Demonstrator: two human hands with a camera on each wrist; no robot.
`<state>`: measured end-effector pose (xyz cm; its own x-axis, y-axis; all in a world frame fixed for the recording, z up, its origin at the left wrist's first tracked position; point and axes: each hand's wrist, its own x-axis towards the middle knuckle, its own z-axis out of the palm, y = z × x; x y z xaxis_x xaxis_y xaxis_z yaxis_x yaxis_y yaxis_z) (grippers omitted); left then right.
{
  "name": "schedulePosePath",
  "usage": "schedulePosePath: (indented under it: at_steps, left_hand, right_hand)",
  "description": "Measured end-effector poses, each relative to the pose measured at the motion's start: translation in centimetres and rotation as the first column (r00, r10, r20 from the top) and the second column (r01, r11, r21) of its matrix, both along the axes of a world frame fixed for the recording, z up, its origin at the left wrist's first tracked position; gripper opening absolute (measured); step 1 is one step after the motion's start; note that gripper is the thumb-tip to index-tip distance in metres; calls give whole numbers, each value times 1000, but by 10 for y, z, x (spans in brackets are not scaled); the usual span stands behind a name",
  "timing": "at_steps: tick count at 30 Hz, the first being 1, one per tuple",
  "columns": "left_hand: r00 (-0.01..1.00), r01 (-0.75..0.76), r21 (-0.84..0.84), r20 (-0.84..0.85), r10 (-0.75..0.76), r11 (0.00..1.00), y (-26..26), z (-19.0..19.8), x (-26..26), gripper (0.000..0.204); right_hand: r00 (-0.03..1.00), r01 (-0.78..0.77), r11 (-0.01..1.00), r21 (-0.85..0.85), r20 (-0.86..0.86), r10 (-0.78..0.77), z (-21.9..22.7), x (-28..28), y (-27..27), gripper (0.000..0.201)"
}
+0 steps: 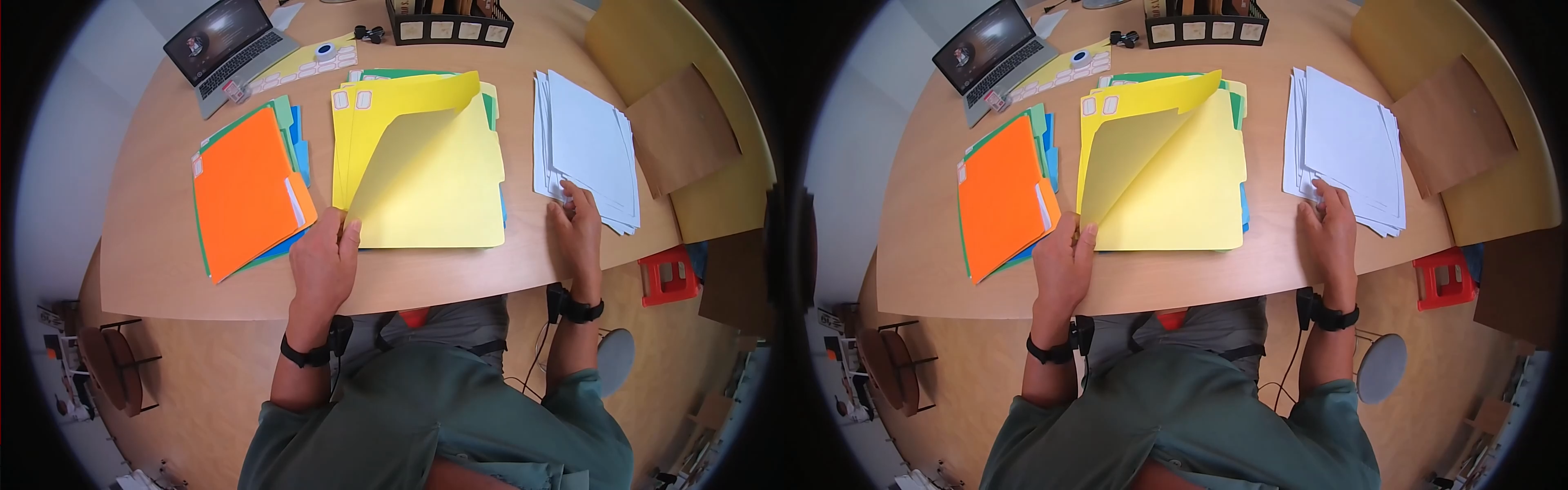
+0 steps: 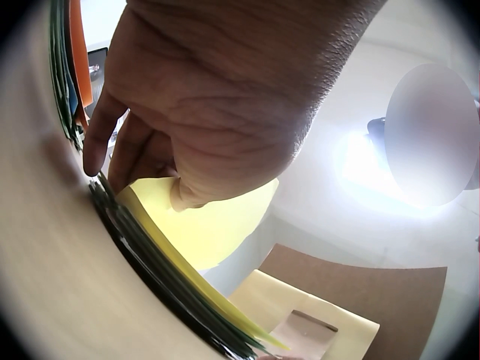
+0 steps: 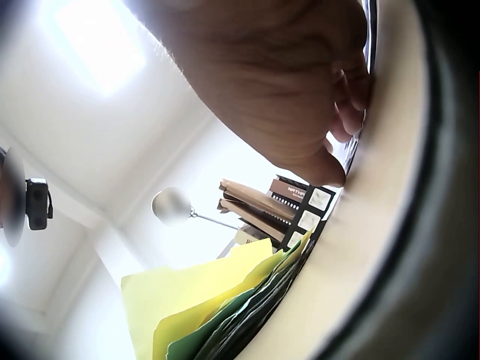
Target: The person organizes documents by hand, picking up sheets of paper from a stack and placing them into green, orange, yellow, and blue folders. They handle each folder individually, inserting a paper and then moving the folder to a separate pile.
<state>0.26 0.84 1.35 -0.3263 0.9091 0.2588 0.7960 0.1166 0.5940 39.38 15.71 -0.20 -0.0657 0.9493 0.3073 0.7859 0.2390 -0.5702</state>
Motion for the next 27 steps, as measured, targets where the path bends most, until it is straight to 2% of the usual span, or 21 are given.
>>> schedulePosePath:
  at_steps: [3, 5, 6, 8, 9, 11, 12, 14, 20, 27]
  left_hand:
    - [1000, -3, 5, 5, 3, 1000, 1, -1, 0, 21]
    - [1000, -8, 6, 13, 8, 1000, 1, -2, 0, 21]
    - [1000, -7, 4, 14, 7, 1000, 1, -1, -1, 21]
    - [1000, -7, 1, 14, 7, 1000, 1, -1, -1, 22]
    - [1000, -8, -3, 12, 8, 1000, 0, -1, -1, 22]
    - [1000, -6, -8, 10, 6, 1000, 1, -1, -1, 22]
    - [1000, -8, -5, 14, 8, 1000, 1, -2, -1, 21]
    - [1000, -11, -3, 18, 11, 1000, 1, -2, -1, 21]
    - [1000, -5, -6, 14, 5, 1000, 1, -1, -2, 22]
    - [1000, -15, -2, 26, 15, 1000, 1, -2, -2, 22]
  right_hand:
    - [999, -16, 998, -53, -33, 14, -1, 3, 1, 37]
    - [989, 96, 995, -40, -111, -100, -7, 3, 2, 33]
    - [989, 94, 995, -42, -111, -98, -11, 4, 3, 33]
    - [993, 98, 970, 224, 43, -110, -18, 7, 4, 32]
    - [993, 99, 970, 223, 42, -110, -18, 9, 4, 32]
    - [983, -15, 979, 204, 181, -23, -17, 13, 4, 32]
    - [983, -13, 979, 203, 181, -25, -18, 13, 4, 32]
    - [986, -12, 997, 78, 166, -2, -20, 14, 5, 40]
    - [981, 10, 987, 162, 189, -41, -28, 12, 8, 48]
    - [977, -1, 994, 111, 210, -23, -22, 10, 4, 50]
